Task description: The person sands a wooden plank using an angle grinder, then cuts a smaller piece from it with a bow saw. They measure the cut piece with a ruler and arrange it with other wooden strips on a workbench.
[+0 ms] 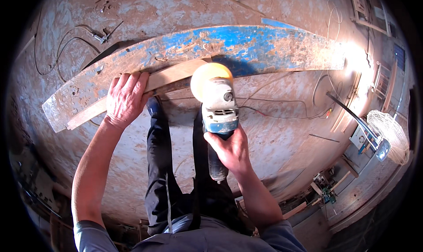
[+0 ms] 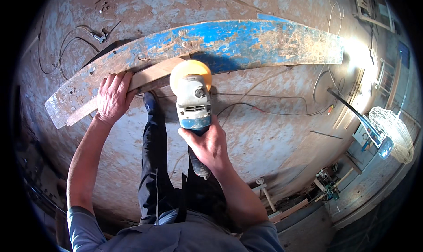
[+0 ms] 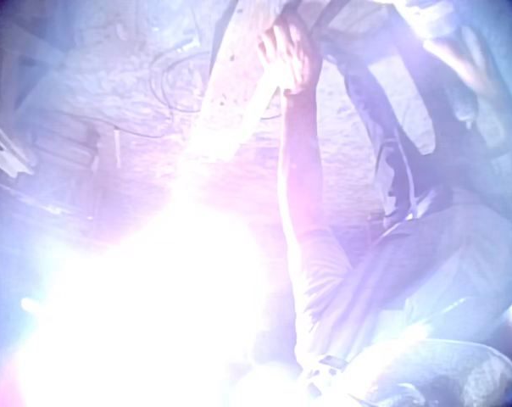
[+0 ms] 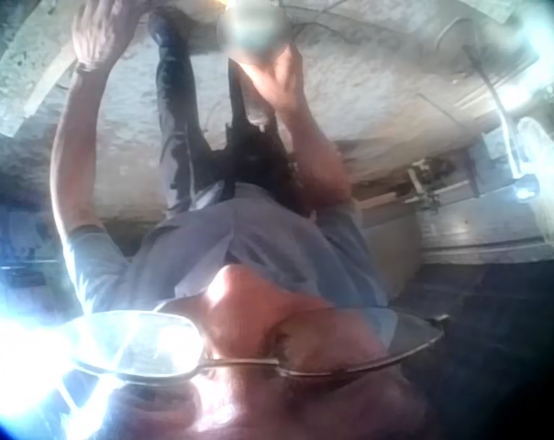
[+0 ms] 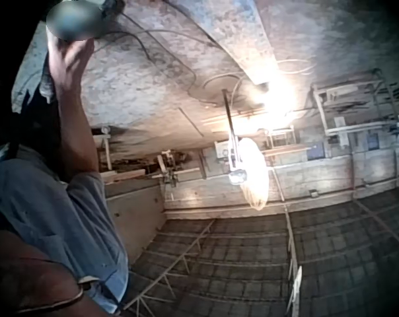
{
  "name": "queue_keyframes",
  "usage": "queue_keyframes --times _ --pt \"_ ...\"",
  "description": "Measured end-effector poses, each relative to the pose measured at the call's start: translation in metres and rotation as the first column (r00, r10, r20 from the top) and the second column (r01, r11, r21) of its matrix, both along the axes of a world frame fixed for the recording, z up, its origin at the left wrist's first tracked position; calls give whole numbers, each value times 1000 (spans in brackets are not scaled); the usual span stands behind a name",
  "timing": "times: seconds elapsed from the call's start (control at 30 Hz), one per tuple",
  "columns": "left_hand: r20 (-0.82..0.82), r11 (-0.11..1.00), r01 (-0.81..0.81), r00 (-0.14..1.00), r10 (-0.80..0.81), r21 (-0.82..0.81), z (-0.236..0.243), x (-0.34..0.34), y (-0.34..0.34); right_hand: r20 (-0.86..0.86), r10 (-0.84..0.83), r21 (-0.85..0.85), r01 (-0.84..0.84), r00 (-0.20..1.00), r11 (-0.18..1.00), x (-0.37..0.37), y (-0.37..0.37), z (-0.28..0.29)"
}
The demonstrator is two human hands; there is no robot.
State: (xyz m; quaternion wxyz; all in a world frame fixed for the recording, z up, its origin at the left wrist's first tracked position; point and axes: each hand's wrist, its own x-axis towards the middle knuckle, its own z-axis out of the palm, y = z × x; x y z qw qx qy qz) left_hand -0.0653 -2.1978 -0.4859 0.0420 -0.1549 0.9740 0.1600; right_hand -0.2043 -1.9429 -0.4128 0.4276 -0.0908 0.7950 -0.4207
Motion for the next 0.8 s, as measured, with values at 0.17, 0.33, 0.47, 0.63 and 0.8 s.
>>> queue_keyframes --times 0.17,0.33,0.47,0.63,0.8 --pt "-5 1000 -8 1000 8 0 0 1 1 151 -168 56 161 974 985 -12 12 1" --pt "-5 1000 -7 1000 7 -9 -1 1 1 61 -29 11 29 998 1000 -6 -4 3" --pt "-3 1000 -2 1000 2 -5 -2 2 0 88 -121 14 120 989 993 -11 -2 0" --pt "26 999 2 1000 -3 53 5 -3 -3 147 -422 139 404 895 904 -37 19 11" --pt "206 894 -109 978 20 435 31 -8 -14 150 -409 119 394 900 911 -40 35 21"
